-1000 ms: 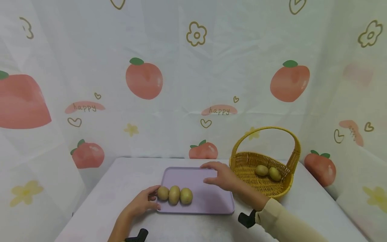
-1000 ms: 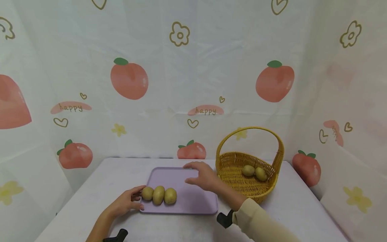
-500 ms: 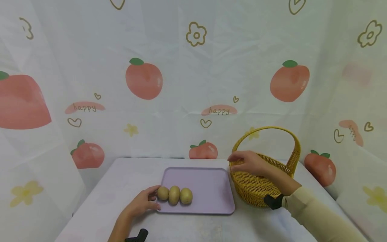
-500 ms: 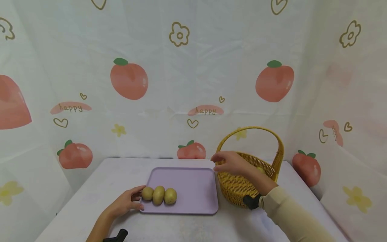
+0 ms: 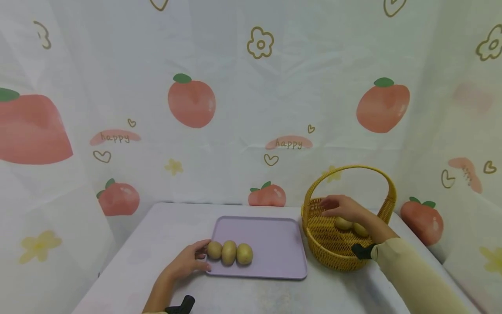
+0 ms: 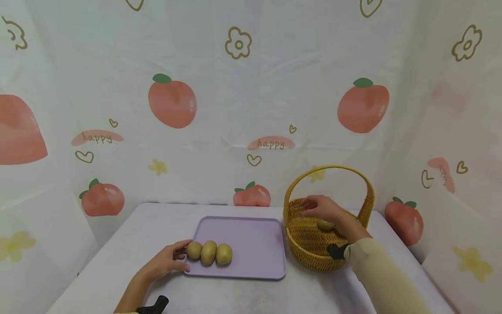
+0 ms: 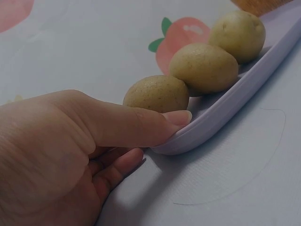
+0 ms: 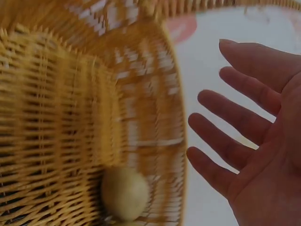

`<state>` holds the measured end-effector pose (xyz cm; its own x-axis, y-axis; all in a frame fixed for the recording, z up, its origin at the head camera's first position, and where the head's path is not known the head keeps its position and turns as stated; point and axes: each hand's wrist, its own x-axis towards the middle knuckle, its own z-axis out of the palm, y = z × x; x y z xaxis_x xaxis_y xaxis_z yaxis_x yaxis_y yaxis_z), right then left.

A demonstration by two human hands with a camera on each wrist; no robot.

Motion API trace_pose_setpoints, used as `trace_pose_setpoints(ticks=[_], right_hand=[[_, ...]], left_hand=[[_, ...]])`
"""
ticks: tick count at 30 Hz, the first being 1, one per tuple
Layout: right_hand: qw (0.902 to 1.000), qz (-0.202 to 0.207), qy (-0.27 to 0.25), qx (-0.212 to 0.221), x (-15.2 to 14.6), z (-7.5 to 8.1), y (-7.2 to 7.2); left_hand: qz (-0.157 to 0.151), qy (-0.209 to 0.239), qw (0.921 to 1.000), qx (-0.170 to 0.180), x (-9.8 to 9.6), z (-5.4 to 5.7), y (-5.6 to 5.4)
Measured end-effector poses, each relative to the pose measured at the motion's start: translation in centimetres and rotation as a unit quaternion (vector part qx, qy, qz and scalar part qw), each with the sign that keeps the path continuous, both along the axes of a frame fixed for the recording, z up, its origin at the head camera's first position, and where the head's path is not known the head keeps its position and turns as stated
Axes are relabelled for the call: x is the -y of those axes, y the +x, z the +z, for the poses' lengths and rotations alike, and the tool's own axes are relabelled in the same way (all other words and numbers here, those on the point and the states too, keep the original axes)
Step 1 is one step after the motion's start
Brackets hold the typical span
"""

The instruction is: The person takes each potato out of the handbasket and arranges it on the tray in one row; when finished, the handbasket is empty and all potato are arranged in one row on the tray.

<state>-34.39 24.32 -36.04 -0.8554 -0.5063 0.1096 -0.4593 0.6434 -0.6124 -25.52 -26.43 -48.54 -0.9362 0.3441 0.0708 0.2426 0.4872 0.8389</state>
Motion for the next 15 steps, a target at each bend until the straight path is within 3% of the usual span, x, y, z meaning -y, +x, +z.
trace_pose_setpoints(ticks=[7, 11, 15], right_hand=[[0.9958, -0.079, -0.008, 0.046, -2.3, -2.0, -1.6], [0.9931, -0.105, 0.014, 0.052, -3.1, -3.1, -2.4], [0.9832, -0.143, 0.023, 0.112, -3.2, -4.2, -2.8]], left_hand=[[-0.004, -0.006, 1.0, 0.002, -0.1, -0.1, -0.4], [0.0, -0.005, 1.0, 0.006, -0.3, -0.1, -0.4], [0.01, 0.0, 0.9999, 0.013, -0.1, -0.1, -0.2]])
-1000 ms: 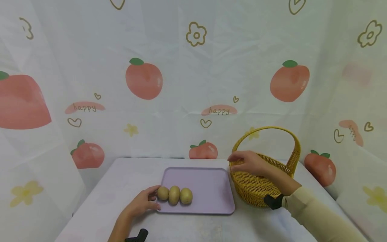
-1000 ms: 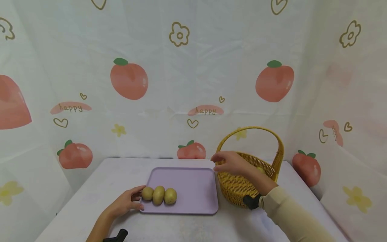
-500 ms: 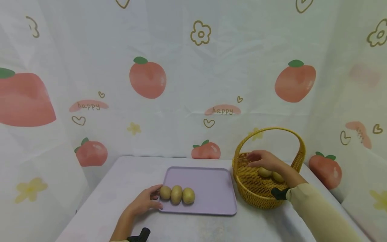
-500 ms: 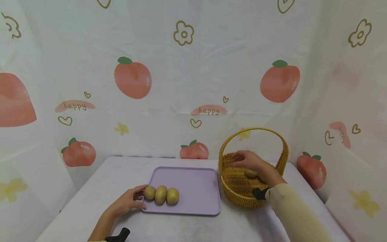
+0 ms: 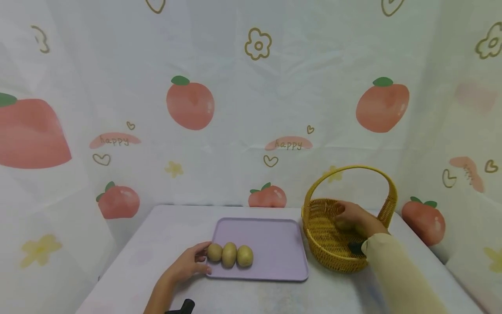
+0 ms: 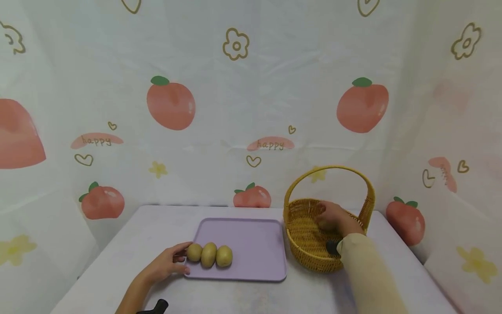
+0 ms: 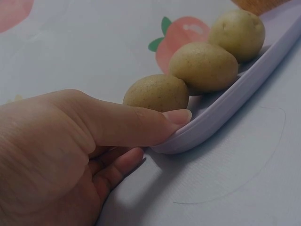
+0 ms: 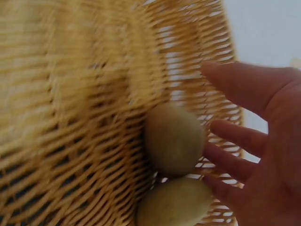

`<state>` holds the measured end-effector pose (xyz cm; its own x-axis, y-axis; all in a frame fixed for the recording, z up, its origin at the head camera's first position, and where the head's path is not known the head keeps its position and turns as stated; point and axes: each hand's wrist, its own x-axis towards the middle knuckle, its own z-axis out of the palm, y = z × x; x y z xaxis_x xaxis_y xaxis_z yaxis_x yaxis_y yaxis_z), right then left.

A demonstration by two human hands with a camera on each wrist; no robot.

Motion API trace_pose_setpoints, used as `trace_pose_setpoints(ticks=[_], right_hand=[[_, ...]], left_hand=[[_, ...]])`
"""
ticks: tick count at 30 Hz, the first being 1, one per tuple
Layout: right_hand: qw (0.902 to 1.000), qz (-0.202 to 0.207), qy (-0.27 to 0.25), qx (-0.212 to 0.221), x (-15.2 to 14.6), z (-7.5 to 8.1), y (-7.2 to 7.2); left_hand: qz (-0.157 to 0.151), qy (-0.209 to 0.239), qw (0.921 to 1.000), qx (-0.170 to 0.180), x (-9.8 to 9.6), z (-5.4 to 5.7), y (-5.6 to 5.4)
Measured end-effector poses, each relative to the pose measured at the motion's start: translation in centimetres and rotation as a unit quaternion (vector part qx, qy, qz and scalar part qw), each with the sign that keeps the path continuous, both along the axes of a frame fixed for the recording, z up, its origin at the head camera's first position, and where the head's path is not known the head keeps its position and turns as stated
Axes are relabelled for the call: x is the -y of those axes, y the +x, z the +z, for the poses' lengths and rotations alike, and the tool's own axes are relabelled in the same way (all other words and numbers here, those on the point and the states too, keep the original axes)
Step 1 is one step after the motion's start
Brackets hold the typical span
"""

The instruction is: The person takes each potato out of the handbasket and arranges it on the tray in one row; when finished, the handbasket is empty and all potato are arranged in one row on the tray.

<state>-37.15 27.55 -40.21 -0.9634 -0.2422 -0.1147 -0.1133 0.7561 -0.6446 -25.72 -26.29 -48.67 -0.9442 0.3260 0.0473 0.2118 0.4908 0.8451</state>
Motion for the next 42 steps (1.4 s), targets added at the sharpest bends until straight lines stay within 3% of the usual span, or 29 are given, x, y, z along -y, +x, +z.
trace_pose_setpoints(ticks=[3, 7, 9, 13, 16, 18, 20, 23, 25, 33, 42], right_hand=[[0.9992, -0.02, 0.027, 0.021, 0.0, -0.7, 0.0], [0.9945, 0.009, 0.103, -0.016, -0.6, -1.1, 0.1], [0.9936, 0.015, 0.111, -0.017, -0.9, -1.2, 0.2], [0.9992, -0.007, 0.022, 0.032, -1.1, -1.6, 0.7], [0.9972, -0.017, -0.045, 0.057, -1.0, -1.5, 1.0], [0.9986, 0.003, -0.034, 0.041, -1.0, -1.3, 1.0], [0.9995, 0.029, 0.011, 0.004, -0.8, -0.9, 0.8], [0.9925, 0.075, 0.077, -0.057, -0.4, -0.3, 0.3], [0.9875, 0.097, 0.094, -0.081, -0.1, 0.1, 0.2], [0.9843, 0.119, 0.091, -0.094, 1.8, 1.5, 1.1], [0.9753, 0.144, 0.079, -0.148, 4.6, 2.8, 4.5]], left_hand=[[0.003, 0.006, 1.0, 0.004, 0.1, -0.1, 0.2], [-0.004, 0.013, 0.9999, 0.003, 0.0, -0.2, 0.2], [-0.009, 0.014, 0.9999, -0.001, -0.2, -0.2, 0.2], [-0.01, 0.015, 0.9998, 0.0, -0.4, -0.1, 0.2], [-0.009, 0.012, 0.9999, 0.0, -0.4, 0.0, 0.3], [-0.011, 0.013, 0.9999, -0.002, -0.4, 0.1, 0.3], [-0.012, 0.013, 0.9998, -0.005, -0.4, 0.1, 0.3], [-0.011, 0.017, 0.9998, -0.008, -0.3, 0.1, 0.3], [-0.008, 0.02, 0.9997, -0.006, -0.2, 0.0, 0.3], [-0.004, 0.027, 0.9996, 0.002, -0.1, 0.1, 0.3], [-0.003, 0.014, 0.9999, 0.004, -0.1, 0.2, 0.2]])
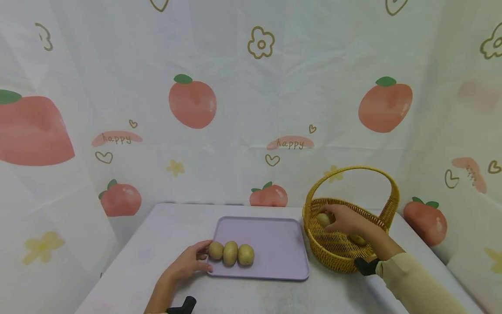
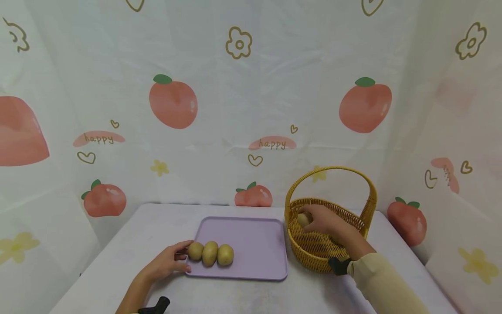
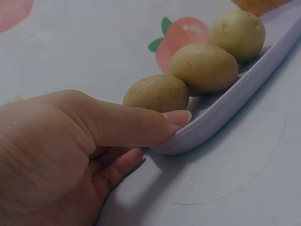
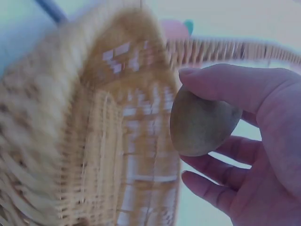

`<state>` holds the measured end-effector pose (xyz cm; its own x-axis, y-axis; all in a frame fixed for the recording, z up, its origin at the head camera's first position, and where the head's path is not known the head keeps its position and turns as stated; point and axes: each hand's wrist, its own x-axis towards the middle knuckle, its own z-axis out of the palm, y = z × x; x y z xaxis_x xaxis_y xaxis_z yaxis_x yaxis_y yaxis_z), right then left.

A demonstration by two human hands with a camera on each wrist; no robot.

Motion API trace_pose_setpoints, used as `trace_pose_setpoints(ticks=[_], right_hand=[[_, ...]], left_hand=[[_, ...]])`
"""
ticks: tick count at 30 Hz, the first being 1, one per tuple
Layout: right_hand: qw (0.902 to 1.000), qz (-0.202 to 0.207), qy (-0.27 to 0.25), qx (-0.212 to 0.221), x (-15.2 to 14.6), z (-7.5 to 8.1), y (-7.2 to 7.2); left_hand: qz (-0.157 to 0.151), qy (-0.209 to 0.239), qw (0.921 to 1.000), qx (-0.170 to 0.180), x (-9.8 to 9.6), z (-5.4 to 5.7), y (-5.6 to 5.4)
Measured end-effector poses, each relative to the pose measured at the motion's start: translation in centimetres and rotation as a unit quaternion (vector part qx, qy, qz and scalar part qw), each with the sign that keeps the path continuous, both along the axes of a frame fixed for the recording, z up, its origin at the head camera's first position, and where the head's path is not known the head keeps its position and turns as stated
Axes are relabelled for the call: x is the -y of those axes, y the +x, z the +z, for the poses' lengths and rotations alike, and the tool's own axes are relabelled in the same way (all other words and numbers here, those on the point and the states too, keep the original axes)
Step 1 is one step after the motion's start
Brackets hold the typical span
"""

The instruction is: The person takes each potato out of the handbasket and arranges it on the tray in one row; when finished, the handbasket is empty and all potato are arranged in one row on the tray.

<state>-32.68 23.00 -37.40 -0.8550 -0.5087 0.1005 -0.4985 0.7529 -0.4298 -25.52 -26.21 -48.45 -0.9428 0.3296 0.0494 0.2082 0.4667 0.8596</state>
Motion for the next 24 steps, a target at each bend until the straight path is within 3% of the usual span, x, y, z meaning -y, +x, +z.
trace_pose_setpoints(ticks=[12, 24], right_hand=[[0.9982, 0.03, -0.018, -0.048, 3.6, 0.7, 4.2], [0.9935, 0.037, -0.089, -0.061, 8.3, -1.0, 5.4]], left_hand=[[0.0, -0.009, 0.9999, -0.005, -0.2, 0.1, 0.2], [0.008, -0.007, 0.9999, 0.001, 0.0, -0.3, -0.1]])
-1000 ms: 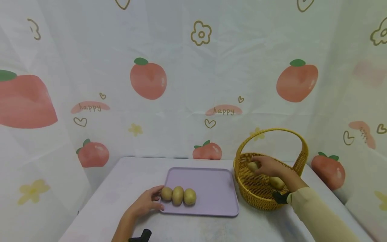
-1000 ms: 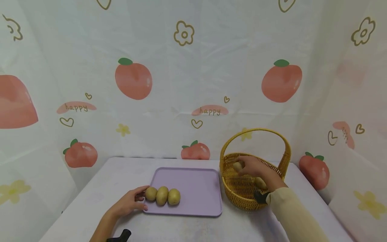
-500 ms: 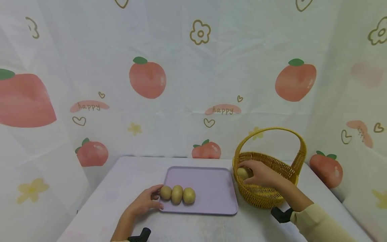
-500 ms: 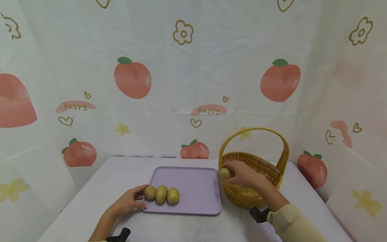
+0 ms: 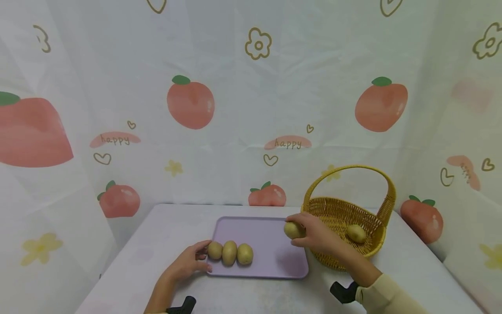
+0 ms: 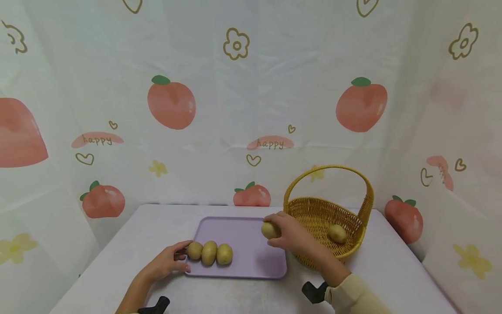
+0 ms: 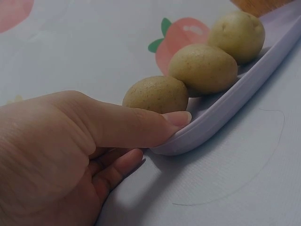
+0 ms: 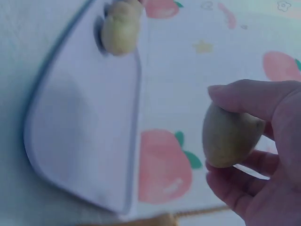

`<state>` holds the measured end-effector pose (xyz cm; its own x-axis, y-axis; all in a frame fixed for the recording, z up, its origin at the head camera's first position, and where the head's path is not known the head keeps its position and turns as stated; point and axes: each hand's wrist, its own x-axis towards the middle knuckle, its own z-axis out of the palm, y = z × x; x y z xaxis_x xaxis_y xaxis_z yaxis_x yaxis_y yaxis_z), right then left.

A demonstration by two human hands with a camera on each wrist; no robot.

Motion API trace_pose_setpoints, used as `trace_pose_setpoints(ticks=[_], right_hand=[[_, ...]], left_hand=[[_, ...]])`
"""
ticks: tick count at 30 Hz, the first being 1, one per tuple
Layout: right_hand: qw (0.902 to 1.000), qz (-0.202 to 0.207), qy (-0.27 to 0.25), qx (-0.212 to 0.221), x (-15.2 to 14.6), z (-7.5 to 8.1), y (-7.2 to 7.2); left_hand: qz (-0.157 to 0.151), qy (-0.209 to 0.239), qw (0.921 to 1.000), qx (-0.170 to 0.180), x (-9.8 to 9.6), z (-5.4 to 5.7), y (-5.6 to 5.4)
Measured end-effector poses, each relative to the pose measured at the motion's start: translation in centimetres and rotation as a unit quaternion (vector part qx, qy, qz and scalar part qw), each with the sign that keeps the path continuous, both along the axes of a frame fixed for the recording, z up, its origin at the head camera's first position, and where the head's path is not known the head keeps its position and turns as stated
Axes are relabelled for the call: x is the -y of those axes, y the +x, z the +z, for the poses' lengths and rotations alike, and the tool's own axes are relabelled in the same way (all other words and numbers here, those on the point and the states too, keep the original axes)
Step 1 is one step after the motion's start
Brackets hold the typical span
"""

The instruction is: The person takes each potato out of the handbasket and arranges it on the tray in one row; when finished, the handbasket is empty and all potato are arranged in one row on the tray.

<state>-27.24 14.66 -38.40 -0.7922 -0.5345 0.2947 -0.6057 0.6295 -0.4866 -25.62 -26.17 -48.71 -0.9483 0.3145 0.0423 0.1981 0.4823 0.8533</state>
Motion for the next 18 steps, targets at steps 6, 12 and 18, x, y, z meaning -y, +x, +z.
trace_pose_setpoints(ticks=[6, 12, 18], right_hand=[[0.9996, -0.016, -0.019, -0.011, 2.7, -2.1, -0.2], [0.9992, -0.021, -0.034, 0.0, 4.8, -4.8, -1.0], [0.9994, -0.025, -0.012, 0.019, 6.3, -6.6, -1.4]], left_hand=[[0.004, -0.001, 1.0, 0.002, -0.1, 0.1, 0.1], [0.004, 0.0, 1.0, 0.001, -0.3, 0.5, 0.4], [0.003, -0.001, 1.0, 0.0, -0.2, 0.4, 0.3]])
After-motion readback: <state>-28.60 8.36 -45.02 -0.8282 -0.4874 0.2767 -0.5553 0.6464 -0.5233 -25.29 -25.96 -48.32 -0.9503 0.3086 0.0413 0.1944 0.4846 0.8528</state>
